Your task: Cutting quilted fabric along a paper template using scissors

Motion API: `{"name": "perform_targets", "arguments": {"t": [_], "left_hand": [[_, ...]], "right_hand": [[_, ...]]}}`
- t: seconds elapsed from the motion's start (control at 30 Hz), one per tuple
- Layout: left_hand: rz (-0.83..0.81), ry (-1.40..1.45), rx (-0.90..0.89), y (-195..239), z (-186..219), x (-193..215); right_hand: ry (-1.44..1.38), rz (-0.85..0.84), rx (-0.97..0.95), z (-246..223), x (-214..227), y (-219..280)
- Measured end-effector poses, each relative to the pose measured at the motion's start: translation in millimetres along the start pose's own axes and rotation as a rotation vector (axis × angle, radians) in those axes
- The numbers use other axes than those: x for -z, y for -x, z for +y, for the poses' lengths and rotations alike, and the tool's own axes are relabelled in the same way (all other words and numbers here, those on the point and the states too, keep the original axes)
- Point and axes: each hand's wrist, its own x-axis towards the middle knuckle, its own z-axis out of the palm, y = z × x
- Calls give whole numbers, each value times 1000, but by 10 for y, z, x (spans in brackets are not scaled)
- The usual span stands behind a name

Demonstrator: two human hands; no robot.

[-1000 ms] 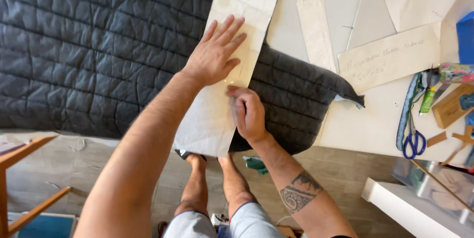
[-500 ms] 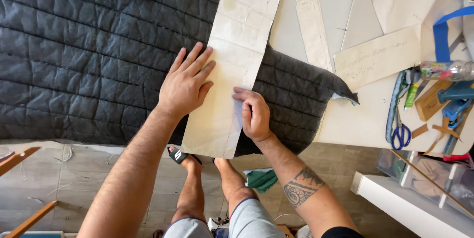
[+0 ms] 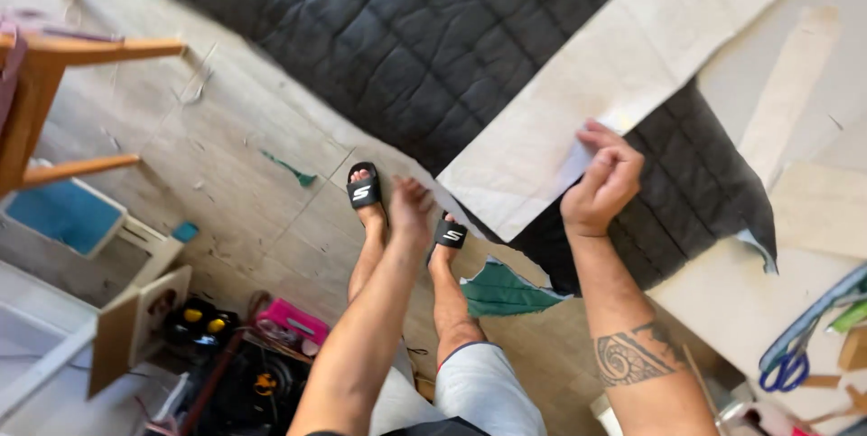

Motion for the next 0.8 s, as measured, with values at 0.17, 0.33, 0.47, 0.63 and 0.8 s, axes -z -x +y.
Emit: {"name": "perform_targets", "arguments": {"t": [0.17, 0.33, 0.47, 0.63, 0.8], "left_hand": [[-209, 513, 121, 306, -205, -270], [-261, 276, -229, 618, -276, -125], [-222, 137, -254, 938, -46, -270], [-132, 79, -297, 1381, 206, -509], [148, -209, -372, 1623, 453, -781]], "right_hand": [[-31, -44, 36, 54, -12, 56], [-73, -8, 31, 116, 8, 104], [-116, 28, 19, 160, -25, 103], [-123, 34, 5, 208, 16, 141], [-122, 40, 15, 116, 6, 123]]}}
